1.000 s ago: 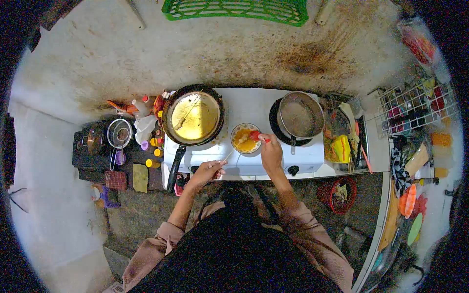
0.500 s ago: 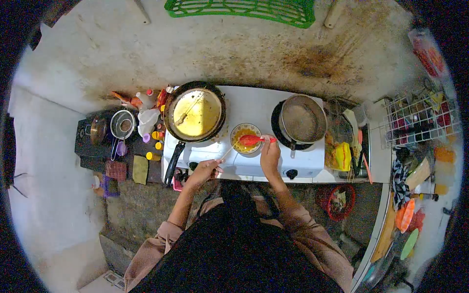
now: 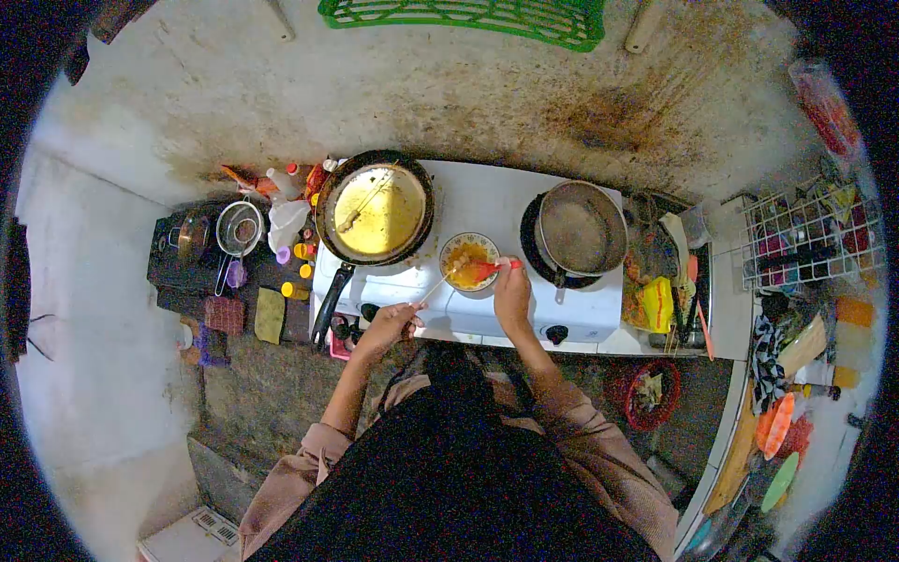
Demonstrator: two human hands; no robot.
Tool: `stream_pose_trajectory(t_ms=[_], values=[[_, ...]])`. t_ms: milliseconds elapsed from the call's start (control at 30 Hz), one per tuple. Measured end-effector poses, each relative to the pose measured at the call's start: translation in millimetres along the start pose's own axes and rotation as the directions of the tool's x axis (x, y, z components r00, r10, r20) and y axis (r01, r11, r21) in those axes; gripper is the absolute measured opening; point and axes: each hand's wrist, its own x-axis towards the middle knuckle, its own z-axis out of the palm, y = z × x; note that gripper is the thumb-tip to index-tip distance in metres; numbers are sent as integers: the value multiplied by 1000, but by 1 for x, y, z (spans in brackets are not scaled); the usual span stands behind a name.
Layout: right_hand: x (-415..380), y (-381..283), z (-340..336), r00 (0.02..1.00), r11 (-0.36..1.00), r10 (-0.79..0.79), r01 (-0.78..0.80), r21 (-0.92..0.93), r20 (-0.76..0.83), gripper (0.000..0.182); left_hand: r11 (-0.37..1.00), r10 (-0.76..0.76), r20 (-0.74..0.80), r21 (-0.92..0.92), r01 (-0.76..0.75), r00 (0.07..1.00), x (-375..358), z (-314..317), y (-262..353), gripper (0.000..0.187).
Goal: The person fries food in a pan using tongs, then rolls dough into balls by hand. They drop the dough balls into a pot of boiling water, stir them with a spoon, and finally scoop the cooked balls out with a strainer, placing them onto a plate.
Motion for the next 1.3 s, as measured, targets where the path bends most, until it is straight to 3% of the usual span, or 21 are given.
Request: stream_pose_trajectory(t_ms=[100,200,300,400,500,600,700,800,933,1000,1100,1200,1300], values=[[0,-1,-1,899,860,427,-437,264,97,27,1000,20,-11,6,-20,1000,1,2,-2,31],[-1,-4,-5,914,837,403,-387,387,43,31,999,14,-23,34,-13,1000,5,2,-6,31],[2,-3,-3,952,863,304,-261,432,-33,30,998,-12,-35,55,14,999,2,5,-4,32],[7,-7,-3,980,956,199,-194,218,0,27,997,5,-5,76,-5,1000,4,2,-6,32],[16,9,5,985,990,-127,134,50,-119,26,997,8,20,71,-9,1000,0,2,-3,33],[16,-4,-7,988,988,-152,152,18,-10,18,998,-4,8,56,4,1000,-4,2,0,34],[10,-13,-13,962,958,-255,265,-108,95,17,998,32,37,53,-33,999,-1,-2,-5,33],[6,-6,-4,980,975,-186,192,-113,65,17,1000,10,39,10,-10,999,-2,-1,-4,32],[9,-1,-3,991,994,78,-69,-82,112,23,999,9,12,34,-10,1000,-6,2,1,32],[10,1,-2,963,975,219,-211,-70,158,27,999,17,26,46,-18,1000,-5,2,3,32],[8,-3,-8,842,894,443,-439,-87,308,34,999,18,39,42,-19,999,-8,7,9,31],[-5,18,-15,902,893,210,-19,-450,378,38,998,2,79,64,-7,997,-7,10,10,33],[-8,-15,-41,757,854,173,204,-479,631,40,992,79,103,87,-89,992,-8,19,14,29]])
